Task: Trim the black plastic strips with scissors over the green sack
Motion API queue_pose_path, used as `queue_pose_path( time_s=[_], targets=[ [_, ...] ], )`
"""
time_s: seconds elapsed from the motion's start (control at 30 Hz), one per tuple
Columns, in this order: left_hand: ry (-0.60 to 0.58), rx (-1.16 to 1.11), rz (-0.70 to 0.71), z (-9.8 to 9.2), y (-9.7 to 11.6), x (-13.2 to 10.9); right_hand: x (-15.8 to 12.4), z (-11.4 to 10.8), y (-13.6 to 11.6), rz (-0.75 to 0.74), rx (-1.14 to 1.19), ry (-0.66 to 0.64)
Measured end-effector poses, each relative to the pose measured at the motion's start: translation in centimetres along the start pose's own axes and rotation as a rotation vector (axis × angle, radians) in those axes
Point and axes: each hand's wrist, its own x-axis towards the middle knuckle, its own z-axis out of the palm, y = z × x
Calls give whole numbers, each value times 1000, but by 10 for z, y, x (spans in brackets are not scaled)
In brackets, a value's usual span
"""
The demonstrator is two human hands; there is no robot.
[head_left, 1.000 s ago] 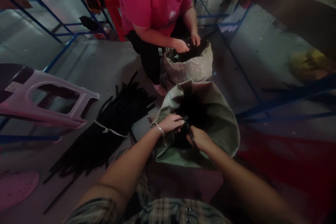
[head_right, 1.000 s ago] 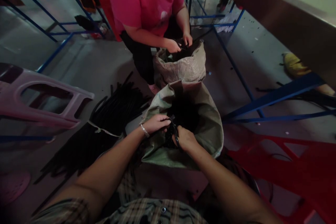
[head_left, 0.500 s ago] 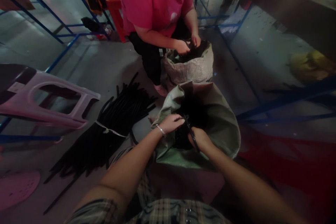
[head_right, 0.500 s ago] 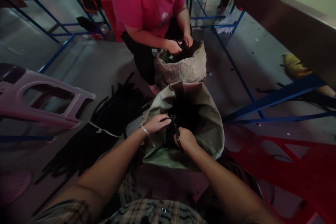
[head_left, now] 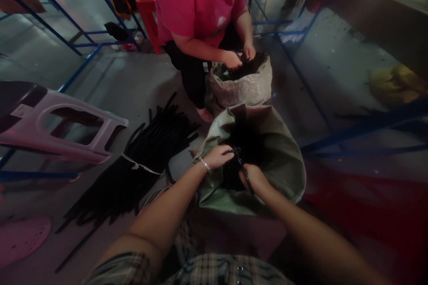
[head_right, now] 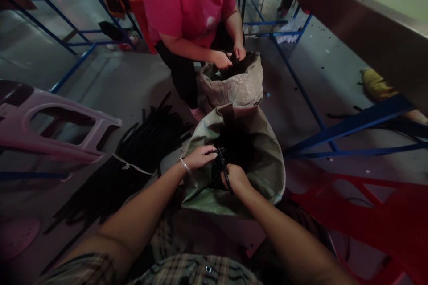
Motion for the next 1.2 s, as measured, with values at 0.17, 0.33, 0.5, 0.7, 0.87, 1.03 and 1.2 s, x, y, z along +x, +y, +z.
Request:
queue_pose_path(
  time_s=[0.17,0.33,0.5,0.7,0.87,1.03,1.2],
  targets=[
    [-7,29,-6,0,0,0,1,6,2,38,55,-17],
    [-4,59,-13,2,0,0,0,9,3,16,91,-9],
    [-4,112,3,2,1,1,-1,10,3,27,101,-25],
    [-75,217,67,6,2,-1,0,7,6,-19,45,-57],
    [-111,252,88,6,7,-4,-1,-3,0,27,-21,-110],
    [-121,190,38,3,3,-2,-3,-4,-2,20,-69,-90],
    [-146,67,-76,5,-6,1,-4,0,-2,16,-28,-67]
  ],
)
